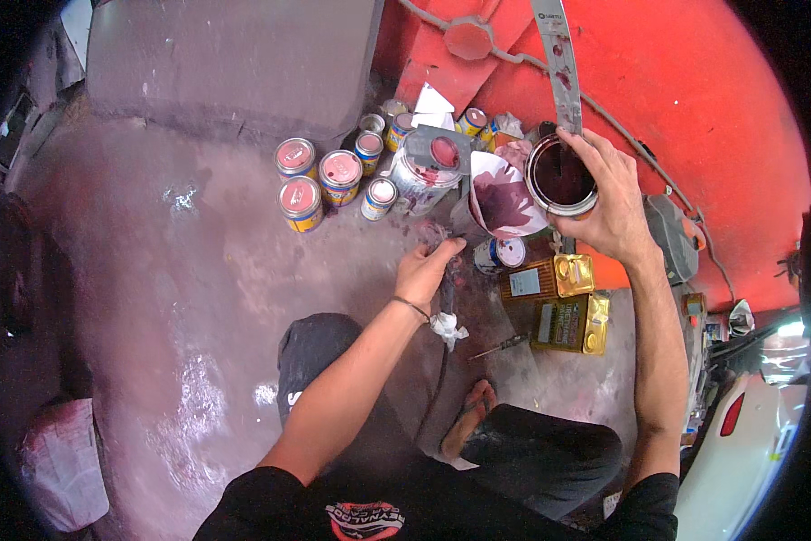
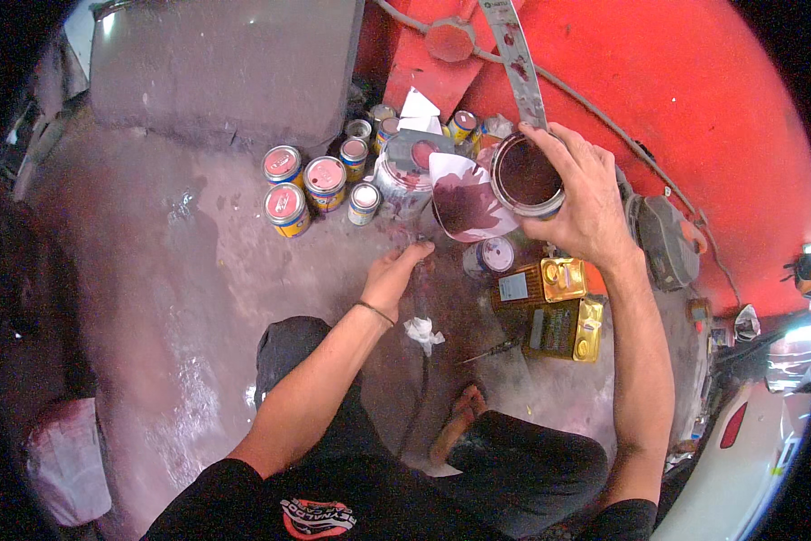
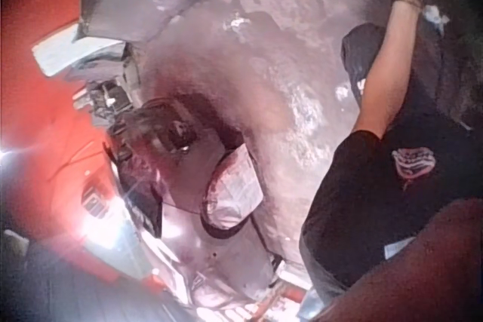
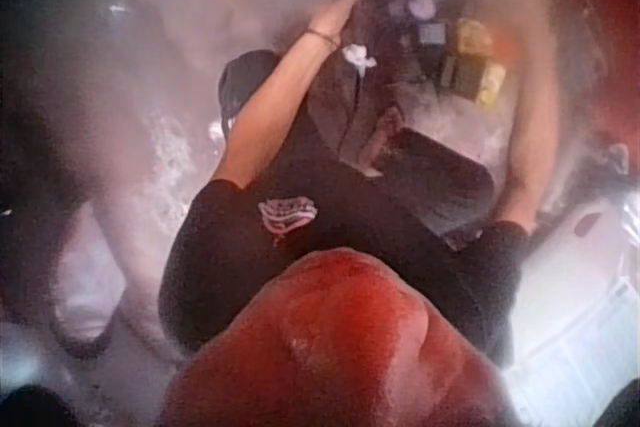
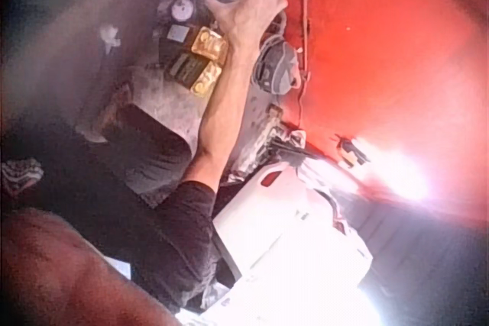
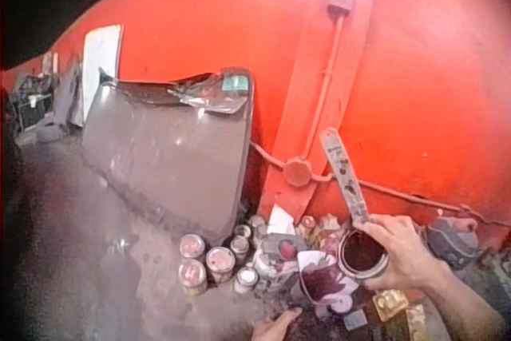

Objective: The person mixes dark red paint from several cans into a spray gun cup while sitting on the floor. They then stand up and spray paint a detached maroon car hood, applying multiple coats to the surface.

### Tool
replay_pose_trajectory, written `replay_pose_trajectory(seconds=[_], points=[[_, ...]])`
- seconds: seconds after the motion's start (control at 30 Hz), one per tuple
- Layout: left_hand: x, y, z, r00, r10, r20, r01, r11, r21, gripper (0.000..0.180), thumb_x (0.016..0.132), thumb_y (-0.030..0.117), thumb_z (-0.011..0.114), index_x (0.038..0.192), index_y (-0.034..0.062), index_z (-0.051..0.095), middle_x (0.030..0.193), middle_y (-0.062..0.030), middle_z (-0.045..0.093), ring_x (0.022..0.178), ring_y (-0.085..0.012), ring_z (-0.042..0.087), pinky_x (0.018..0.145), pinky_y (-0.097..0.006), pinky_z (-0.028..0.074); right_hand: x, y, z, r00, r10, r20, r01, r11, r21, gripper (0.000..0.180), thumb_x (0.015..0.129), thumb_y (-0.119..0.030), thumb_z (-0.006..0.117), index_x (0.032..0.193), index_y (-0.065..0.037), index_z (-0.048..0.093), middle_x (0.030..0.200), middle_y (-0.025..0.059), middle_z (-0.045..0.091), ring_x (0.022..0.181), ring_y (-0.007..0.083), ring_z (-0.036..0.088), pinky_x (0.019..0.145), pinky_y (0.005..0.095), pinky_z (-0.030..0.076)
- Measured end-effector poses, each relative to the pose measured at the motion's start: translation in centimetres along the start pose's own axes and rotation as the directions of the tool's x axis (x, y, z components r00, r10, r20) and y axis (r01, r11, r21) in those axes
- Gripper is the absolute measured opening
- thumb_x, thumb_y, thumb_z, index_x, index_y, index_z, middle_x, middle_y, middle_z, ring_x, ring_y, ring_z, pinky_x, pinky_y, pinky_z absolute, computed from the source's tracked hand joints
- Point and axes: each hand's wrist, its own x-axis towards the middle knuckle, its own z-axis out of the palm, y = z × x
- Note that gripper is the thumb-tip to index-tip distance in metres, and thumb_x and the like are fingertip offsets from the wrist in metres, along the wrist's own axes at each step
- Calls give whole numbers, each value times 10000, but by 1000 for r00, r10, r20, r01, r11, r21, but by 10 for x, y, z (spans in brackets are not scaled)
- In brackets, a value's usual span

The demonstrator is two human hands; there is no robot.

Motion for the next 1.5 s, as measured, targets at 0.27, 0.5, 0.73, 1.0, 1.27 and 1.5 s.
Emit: replay_pose_trajectory(seconds=[0.27, 0.5, 0.73, 1.0, 1.27, 1.5], points=[[6, -4, 3, 999, 49, 3, -49, 998, -39, 293, 877, 293, 792, 1026, 63, 688, 876, -11, 674, 741, -129, 624, 642, -297, 496, 7, -12, -9, 992, -121, 32, 123, 988, -94, 985, 541, -215, 860, 1459, -167, 507, 1377, 150, 544, 1219, 349, 559, 1032, 468, 398], [-1, 3, 7, 999, 42, -22, -43, 999, -31, 313, 867, 276, 809, 1046, 55, 678, 878, -11, 675, 746, -122, 626, 609, -288, 492, 8, -19, -15, 989, -97, 113, 108, 989, -103, 1026, 506, -185, 868, 1468, -176, 510, 1403, 160, 526, 1248, 354, 531, 1091, 482, 368], [-7, 6, 9, 998, 54, -8, -55, 996, -73, 271, 874, 253, 804, 1029, 66, 684, 869, -11, 674, 724, -116, 618, 607, -284, 488, 10, -27, -20, 980, -190, 66, 199, 967, -160, 958, 530, -233, 854, 1428, -161, 529, 1343, 125, 551, 1162, 338, 573, 997, 459, 415], [-8, 1, 9, 998, 59, 17, -57, 994, -94, 230, 867, 252, 800, 967, 80, 684, 860, -14, 677, 726, -116, 615, 635, -287, 481, 12, -33, -25, 978, -200, 61, 208, 961, -184, 958, 524, -222, 845, 1427, -161, 531, 1341, 122, 552, 1165, 330, 572, 1016, 463, 411], [2, -8, 1, 998, 57, 20, -56, 996, -74, 254, 869, 282, 788, 987, 93, 668, 861, -22, 681, 750, -126, 622, 648, -294, 482, 18, -36, -29, 975, -216, 60, 224, 954, -200, 957, 515, -218, 842, 1421, -164, 539, 1336, 121, 554, 1163, 330, 578, 1024, 477, 408], [3, -9, 0, 998, 41, 37, -37, 995, -91, 249, 874, 287, 780, 986, 97, 666, 868, -27, 684, 766, -127, 623, 656, -299, 482, 19, -36, -31, 971, -231, 58, 238, 947, -216, 955, 522, -219, 844, 1425, -162, 537, 1336, 121, 554, 1169, 328, 577, 1029, 481, 403]])
